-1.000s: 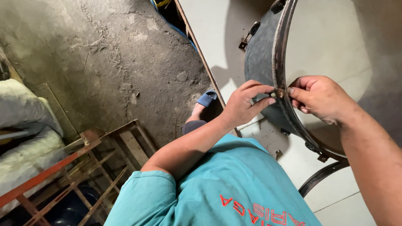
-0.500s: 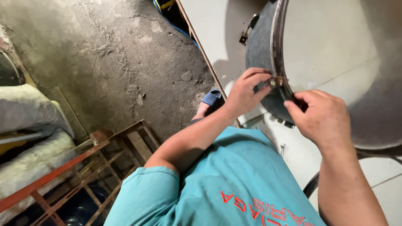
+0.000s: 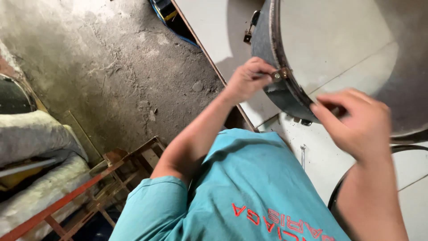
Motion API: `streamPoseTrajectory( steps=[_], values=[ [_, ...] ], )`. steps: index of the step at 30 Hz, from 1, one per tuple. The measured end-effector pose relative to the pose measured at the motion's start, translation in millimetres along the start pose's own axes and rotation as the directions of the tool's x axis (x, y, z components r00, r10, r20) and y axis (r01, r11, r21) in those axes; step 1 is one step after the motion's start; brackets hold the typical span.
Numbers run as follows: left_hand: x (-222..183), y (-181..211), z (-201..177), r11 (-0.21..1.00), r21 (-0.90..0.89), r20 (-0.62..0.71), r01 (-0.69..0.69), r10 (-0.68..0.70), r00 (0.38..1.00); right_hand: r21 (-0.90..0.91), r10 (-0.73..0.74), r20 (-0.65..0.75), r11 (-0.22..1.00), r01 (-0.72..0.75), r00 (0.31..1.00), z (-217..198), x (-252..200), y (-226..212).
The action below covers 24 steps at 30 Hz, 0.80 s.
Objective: Disassembling a drum by loosening tension rods with a wrench and removing the hoop and head.
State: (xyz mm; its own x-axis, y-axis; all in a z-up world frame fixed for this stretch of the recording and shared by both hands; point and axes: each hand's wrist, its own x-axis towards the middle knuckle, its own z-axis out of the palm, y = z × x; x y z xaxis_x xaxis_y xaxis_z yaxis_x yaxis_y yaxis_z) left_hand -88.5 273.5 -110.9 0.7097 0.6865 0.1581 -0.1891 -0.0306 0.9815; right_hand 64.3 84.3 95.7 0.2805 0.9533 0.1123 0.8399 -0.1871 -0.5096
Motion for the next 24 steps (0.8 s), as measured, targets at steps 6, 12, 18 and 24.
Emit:
streamPoseTrajectory(
  steps=[6,12,18,24],
  values=[
    [-1,55,-72,0.950,-0.078,-0.071,0.303,-0.308,0.949,0.252,0.187,0.149,0.942,-0.220,0.971,-29,-94,60],
    [-19,47,-99,0.927,-0.039,-0.316,0.373,-0.366,0.876,0.226,0.751,0.383,0.489,-0.843,0.538,34,-141,120],
    [-17,63,-60,0.874,-0.131,-0.298,0.469,-0.485,0.822,0.432,0.876,0.226,0.302,-0.850,0.426,48,-166,158],
    [35,171,8,0.818,0.298,-0.098,0.492,-0.487,0.868,0.832,0.927,0.142,0.077,-0.550,0.346,15,-136,185]
  ],
)
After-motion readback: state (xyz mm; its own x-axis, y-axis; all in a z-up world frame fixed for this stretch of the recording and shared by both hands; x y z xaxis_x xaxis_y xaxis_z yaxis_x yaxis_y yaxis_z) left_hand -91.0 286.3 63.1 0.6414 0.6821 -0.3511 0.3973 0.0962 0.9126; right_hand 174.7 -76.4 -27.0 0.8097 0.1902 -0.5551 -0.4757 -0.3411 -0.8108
